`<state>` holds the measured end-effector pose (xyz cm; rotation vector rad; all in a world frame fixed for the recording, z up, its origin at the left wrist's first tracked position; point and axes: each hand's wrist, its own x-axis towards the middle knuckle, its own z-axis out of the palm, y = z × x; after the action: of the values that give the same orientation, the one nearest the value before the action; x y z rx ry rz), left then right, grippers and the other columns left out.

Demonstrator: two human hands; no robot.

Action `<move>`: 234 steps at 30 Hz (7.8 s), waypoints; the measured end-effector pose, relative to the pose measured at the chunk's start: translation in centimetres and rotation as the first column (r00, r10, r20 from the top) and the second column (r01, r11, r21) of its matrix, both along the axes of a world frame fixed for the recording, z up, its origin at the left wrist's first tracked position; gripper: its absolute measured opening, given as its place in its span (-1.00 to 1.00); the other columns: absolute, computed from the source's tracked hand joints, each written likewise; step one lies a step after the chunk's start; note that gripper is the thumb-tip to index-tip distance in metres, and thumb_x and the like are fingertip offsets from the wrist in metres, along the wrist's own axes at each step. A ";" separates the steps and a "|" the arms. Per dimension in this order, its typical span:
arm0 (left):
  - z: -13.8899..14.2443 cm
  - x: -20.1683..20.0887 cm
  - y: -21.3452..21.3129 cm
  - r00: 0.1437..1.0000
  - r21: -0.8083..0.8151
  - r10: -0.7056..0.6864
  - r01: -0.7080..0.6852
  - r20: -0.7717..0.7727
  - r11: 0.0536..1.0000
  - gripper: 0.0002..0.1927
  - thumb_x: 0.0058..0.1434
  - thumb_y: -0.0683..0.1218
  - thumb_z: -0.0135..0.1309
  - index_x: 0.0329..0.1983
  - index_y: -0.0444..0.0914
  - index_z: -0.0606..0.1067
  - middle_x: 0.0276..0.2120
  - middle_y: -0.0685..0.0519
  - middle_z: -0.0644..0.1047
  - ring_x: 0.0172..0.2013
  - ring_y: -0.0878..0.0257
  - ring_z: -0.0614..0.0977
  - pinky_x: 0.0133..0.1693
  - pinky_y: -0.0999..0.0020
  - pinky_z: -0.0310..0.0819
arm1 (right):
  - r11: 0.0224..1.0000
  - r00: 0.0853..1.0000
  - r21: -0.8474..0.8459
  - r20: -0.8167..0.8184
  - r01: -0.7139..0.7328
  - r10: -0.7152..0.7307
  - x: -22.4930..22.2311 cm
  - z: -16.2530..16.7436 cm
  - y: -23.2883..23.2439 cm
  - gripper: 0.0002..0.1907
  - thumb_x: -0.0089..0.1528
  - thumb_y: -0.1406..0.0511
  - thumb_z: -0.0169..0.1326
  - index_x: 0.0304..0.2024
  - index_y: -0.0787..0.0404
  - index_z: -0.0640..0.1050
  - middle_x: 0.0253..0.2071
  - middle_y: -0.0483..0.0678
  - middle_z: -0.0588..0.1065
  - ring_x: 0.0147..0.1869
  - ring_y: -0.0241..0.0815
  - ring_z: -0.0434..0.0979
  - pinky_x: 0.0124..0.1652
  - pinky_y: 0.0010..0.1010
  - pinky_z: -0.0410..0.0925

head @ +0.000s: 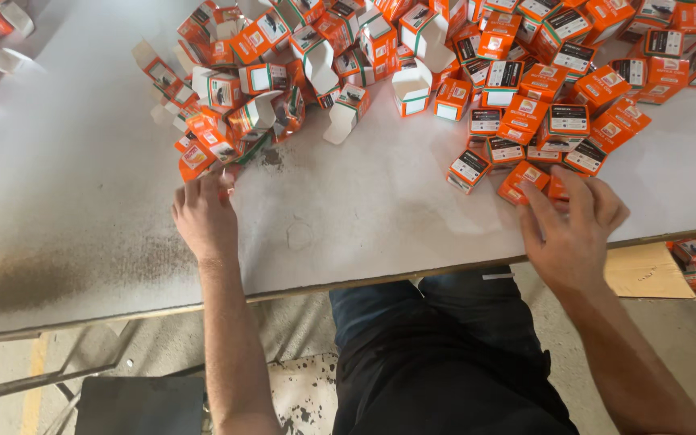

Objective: The person picks up flat, pre-cut orange cardboard cartons from a pile on the table, folds the side flaps and tabs to open each into a rectangular box, and sets the finished box back onto the table, repeating this with one carton at a time.

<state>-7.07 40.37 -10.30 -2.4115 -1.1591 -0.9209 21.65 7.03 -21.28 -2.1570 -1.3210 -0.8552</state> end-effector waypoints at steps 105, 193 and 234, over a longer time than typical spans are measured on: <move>-8.8 7.2 -14.7 0.750 -0.282 -0.592 0.660 0.296 0.696 -0.37 -0.12 -0.11 0.40 0.06 -0.24 0.46 -0.02 -0.09 0.47 0.05 -0.14 0.57 0.05 0.04 0.54 | 0.780 0.780 -0.028 -0.056 -0.625 0.623 -4.7 3.6 7.5 -0.60 0.15 0.18 0.29 -0.02 0.16 0.52 0.11 -0.12 0.49 0.21 -0.04 0.37 0.15 -0.05 0.22; -11.2 6.9 -15.0 0.671 -0.423 -0.490 0.736 0.557 0.528 -0.46 0.18 -0.22 0.32 0.05 -0.26 0.21 0.20 -0.15 0.51 0.07 -0.12 0.66 -0.01 0.14 0.65 | 0.649 0.410 0.324 -0.564 -0.689 0.717 -4.4 -0.1 8.5 -0.76 0.22 0.37 0.26 -0.06 0.18 0.58 0.16 0.00 0.53 0.20 0.03 0.55 0.08 -0.24 0.45; -10.9 6.3 -14.9 0.673 -0.112 -0.680 0.730 0.293 0.674 -0.69 0.12 -0.19 0.37 -0.13 -0.26 0.50 0.10 -0.13 0.46 0.13 -0.09 0.56 0.05 0.07 0.62 | 0.582 0.485 0.158 -0.405 -0.798 0.775 -4.3 0.6 6.4 -0.64 0.13 0.50 0.20 0.01 0.30 0.56 0.05 0.01 0.50 0.16 0.07 0.50 0.11 -0.20 0.41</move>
<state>-0.79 25.44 -21.23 -3.0791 -0.3203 -1.3772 17.38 13.45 -20.65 -1.3274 -1.8192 0.0623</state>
